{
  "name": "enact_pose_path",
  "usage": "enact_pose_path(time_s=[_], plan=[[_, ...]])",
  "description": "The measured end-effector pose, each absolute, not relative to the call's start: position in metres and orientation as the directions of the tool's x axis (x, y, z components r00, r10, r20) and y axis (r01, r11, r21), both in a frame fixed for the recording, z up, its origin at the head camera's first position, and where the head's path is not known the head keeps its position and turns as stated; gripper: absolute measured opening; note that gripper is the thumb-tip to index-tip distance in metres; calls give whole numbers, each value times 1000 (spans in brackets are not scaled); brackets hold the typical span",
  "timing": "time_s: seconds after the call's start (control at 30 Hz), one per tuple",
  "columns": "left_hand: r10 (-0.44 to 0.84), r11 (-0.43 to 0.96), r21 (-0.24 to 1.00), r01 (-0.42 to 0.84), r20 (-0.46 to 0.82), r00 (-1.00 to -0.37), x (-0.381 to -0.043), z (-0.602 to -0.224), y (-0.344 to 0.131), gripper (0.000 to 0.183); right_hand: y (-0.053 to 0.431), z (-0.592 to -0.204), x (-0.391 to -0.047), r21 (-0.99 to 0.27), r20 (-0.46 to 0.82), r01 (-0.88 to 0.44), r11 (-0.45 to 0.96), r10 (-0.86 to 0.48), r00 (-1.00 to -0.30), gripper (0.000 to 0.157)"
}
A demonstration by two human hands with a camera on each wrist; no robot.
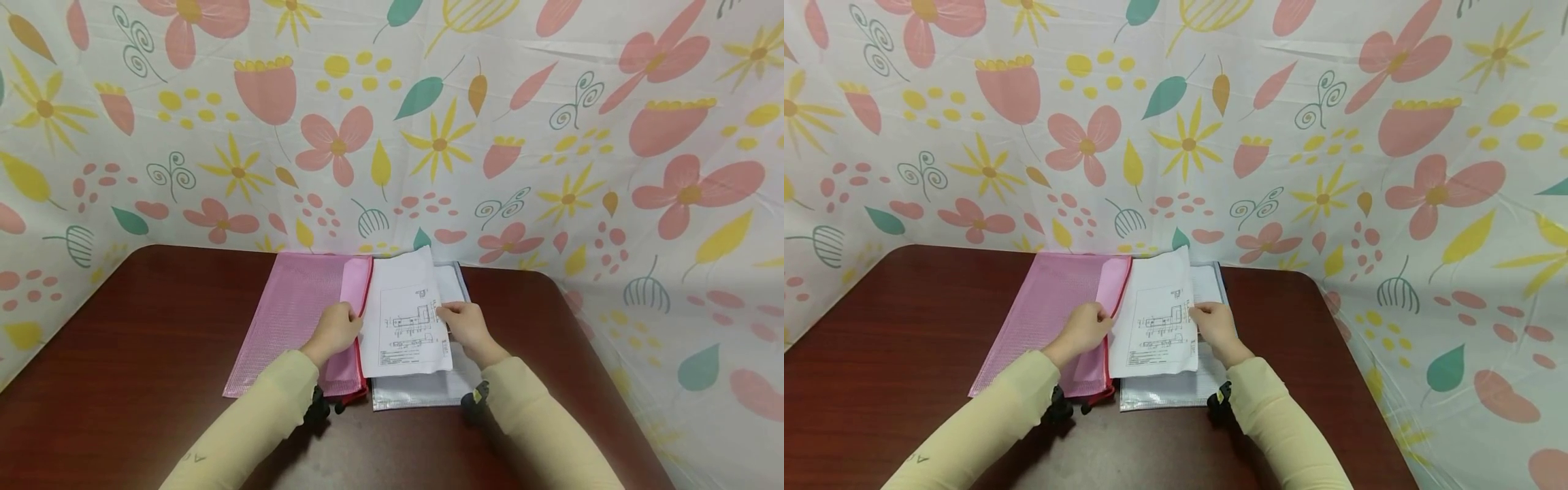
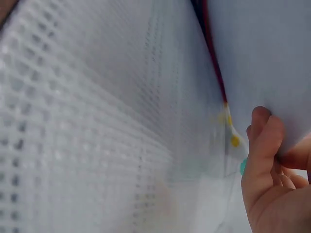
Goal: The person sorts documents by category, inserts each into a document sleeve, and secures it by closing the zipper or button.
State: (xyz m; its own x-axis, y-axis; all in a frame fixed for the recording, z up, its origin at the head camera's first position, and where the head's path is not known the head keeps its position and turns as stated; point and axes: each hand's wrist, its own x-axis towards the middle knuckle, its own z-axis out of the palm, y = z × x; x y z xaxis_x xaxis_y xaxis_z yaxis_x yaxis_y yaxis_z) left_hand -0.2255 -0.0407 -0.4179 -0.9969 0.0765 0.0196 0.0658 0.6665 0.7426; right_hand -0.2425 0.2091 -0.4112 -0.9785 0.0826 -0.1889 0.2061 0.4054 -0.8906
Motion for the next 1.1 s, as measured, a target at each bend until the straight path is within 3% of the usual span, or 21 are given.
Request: enact_pose_path(time_s=[1.1], plan=[[69,641,760,104,78,-995,-219,-413,-39,11,198,-412,-241,-947,-237,244,210,58,-970,30]])
